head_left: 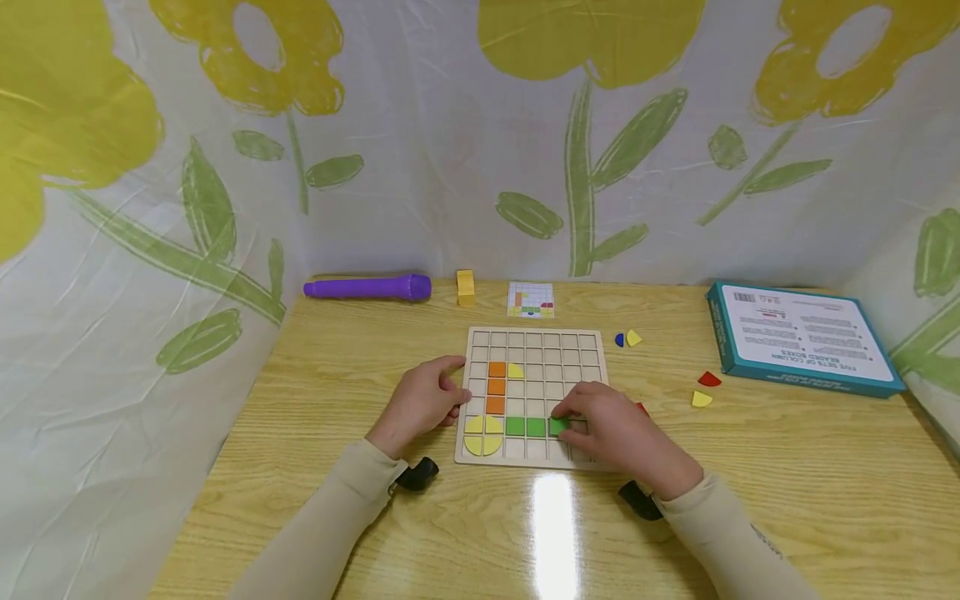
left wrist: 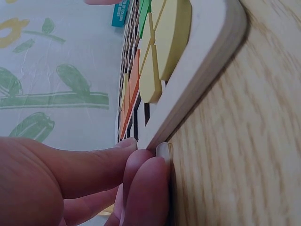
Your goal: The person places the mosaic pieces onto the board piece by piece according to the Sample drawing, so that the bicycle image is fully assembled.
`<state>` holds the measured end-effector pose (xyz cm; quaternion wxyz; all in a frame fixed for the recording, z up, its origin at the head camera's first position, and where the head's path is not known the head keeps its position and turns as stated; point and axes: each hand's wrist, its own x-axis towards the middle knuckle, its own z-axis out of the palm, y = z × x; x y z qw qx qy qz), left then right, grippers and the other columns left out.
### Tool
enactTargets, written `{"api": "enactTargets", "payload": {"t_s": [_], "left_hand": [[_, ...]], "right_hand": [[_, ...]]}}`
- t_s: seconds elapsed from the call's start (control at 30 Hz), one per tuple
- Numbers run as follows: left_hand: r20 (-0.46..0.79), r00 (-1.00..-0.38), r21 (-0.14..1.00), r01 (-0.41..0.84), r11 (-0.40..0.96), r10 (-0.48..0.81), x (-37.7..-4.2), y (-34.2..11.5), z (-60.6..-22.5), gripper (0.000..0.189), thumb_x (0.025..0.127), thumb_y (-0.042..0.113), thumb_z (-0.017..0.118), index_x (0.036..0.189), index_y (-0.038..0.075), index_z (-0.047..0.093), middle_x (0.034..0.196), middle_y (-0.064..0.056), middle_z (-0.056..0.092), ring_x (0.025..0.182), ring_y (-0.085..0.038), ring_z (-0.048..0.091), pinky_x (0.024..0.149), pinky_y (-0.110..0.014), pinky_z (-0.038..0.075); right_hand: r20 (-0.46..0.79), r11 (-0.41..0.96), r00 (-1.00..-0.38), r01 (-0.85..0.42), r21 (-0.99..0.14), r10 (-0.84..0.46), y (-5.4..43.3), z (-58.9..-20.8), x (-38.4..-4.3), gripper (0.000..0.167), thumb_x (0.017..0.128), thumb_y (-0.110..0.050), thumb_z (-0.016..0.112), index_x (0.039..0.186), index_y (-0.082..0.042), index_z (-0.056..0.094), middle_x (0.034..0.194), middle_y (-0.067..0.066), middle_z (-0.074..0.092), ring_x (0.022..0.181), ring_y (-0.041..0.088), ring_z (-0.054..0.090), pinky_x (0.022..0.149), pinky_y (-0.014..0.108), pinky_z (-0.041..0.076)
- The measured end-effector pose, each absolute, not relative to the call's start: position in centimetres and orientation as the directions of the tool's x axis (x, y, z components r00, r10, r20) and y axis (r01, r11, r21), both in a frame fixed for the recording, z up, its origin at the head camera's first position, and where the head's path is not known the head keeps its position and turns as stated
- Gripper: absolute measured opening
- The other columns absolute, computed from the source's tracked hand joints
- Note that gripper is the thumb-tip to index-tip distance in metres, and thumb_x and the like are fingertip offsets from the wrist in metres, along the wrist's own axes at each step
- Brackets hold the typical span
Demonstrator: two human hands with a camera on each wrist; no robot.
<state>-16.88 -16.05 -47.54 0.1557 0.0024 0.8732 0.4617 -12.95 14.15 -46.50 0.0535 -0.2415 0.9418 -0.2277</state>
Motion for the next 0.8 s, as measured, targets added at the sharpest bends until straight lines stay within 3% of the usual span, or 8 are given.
{"api": "enactTargets", "payload": {"t_s": [0.8], "left_hand": [[-0.274,-0.949,0.797,-0.134,0.589,0.154,-16.86,-16.02,-47.37,0.064,0.101,0.007,0.076,0.160,0.014,0.053,0.087,-0.009,0.071,0.064,-0.018,0.066,0.061,-0.028,0.056]], "right_hand": [[0.031,0.770,-0.865,-0.462,-0.440,-0.501,13.96,-46.84,-12.96,0.019,0.092,-0.014,0.086,0.111,-0.012,0.082,0.112,-0.002,0.073,0.109,0.017,0.067,0.100,0.042,0.060]]}}
